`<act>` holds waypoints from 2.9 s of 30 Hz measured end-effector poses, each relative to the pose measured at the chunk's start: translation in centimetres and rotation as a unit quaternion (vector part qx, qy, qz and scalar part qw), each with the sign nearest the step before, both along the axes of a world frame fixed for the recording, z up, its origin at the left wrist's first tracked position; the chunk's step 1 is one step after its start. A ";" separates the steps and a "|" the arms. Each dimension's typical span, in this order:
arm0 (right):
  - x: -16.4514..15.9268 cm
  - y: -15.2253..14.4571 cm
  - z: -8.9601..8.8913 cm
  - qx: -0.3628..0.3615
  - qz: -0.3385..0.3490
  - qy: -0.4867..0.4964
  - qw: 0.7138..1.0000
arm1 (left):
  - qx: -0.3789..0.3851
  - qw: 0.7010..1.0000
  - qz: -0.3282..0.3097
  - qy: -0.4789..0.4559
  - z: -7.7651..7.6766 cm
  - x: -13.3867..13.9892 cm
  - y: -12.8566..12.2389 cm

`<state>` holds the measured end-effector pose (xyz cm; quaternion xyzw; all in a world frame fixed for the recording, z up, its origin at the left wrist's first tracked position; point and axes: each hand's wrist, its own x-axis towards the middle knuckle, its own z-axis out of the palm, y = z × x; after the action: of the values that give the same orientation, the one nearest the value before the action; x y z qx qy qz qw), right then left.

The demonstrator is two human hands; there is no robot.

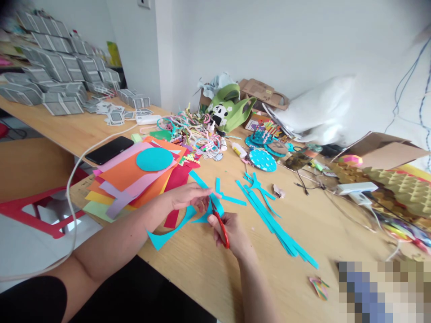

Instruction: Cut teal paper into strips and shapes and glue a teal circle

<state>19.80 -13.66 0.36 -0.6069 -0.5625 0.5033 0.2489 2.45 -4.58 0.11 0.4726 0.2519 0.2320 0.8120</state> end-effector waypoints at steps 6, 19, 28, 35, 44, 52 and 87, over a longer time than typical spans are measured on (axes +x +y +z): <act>-0.1 0.0 0.2 -0.015 0.008 -0.004 1.000 | -0.042 0.998 0.039 0.014 -0.2 0.3 0.3; -0.3 -0.1 0.2 -0.030 0.024 -0.004 0.999 | -0.014 0.998 0.006 0.066 -0.3 0.0 0.6; 0.0 -0.2 -0.5 -0.041 0.018 0.000 0.999 | 0.004 0.996 -0.004 0.087 -0.6 -0.1 0.8; 0.4 -0.2 -1.4 -0.030 0.038 0.002 0.999 | -0.010 0.996 0.014 0.088 -0.6 0.1 0.7; -0.3 -0.1 -0.4 -0.022 0.024 0.002 0.999 | -0.015 0.995 0.035 0.094 -0.4 0.0 0.7; 0.7 0.2 -0.1 -0.016 0.076 0.027 0.997 | -0.007 0.993 0.041 0.112 -0.6 0.3 0.7; 2.4 0.1 1.4 -0.066 0.161 0.063 0.983 | 0.025 0.986 0.032 0.162 -0.2 1.0 -0.1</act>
<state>22.20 -13.57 1.79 -0.4906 -0.6019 0.6098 0.1588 3.46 -4.63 -0.09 0.5160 0.3892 0.1840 0.7406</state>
